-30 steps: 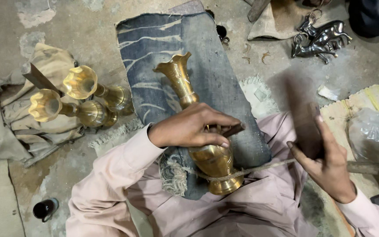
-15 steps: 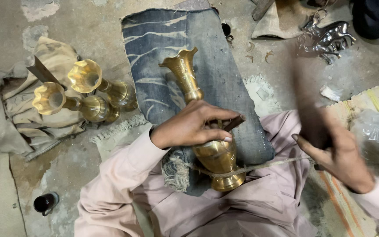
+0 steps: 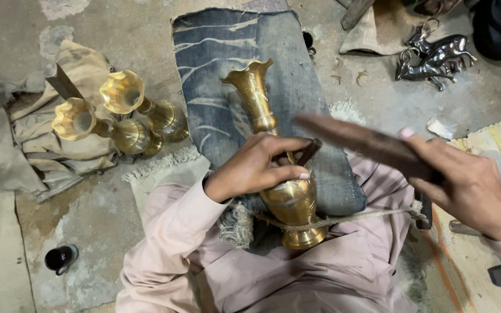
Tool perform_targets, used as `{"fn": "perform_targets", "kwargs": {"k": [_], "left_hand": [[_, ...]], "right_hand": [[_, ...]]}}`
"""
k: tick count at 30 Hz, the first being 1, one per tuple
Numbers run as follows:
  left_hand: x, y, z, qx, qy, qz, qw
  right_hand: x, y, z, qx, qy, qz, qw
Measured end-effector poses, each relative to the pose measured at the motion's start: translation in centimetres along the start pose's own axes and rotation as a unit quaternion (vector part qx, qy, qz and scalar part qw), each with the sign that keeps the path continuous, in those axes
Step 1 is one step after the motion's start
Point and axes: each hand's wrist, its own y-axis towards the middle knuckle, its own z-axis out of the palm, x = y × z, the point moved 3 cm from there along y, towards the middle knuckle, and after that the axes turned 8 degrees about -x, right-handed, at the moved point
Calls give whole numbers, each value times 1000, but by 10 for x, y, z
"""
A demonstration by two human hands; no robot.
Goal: The person sits cross-legged on the floor with a brass vase held against a rope on a lap cushion. They hold a chisel against the vase surface and strike it with a wooden mallet to engrave decorative patterns, repositioning the chisel and rotating the vase to work new areas.
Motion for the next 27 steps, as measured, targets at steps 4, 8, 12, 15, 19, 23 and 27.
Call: {"fn": "perform_targets", "kwargs": {"k": [4,8,12,15,19,23,27], "left_hand": [[-3,-5,-1,-29,-10,-12,999],[-5,-11,-1,-62,0,-33,998],[-6,-16,0,-96,14,-54,994],[-8,-21,1,-127,1,-36,991],[-7,-23,3,-135,-16,-80,987],[-7,-26,5,-141,-40,-104,984],[-10,-34,10,-186,-21,-77,979]], "right_hand": [[6,7,-8,-39,48,-39,997],[12,13,-14,-1,-44,-43,998],[18,23,-19,69,-139,-17,988],[23,36,-24,51,-68,-64,994],[13,44,-21,227,-346,-53,909],[26,54,-30,76,-87,-36,993],[44,64,-35,108,-163,-97,976]]}}
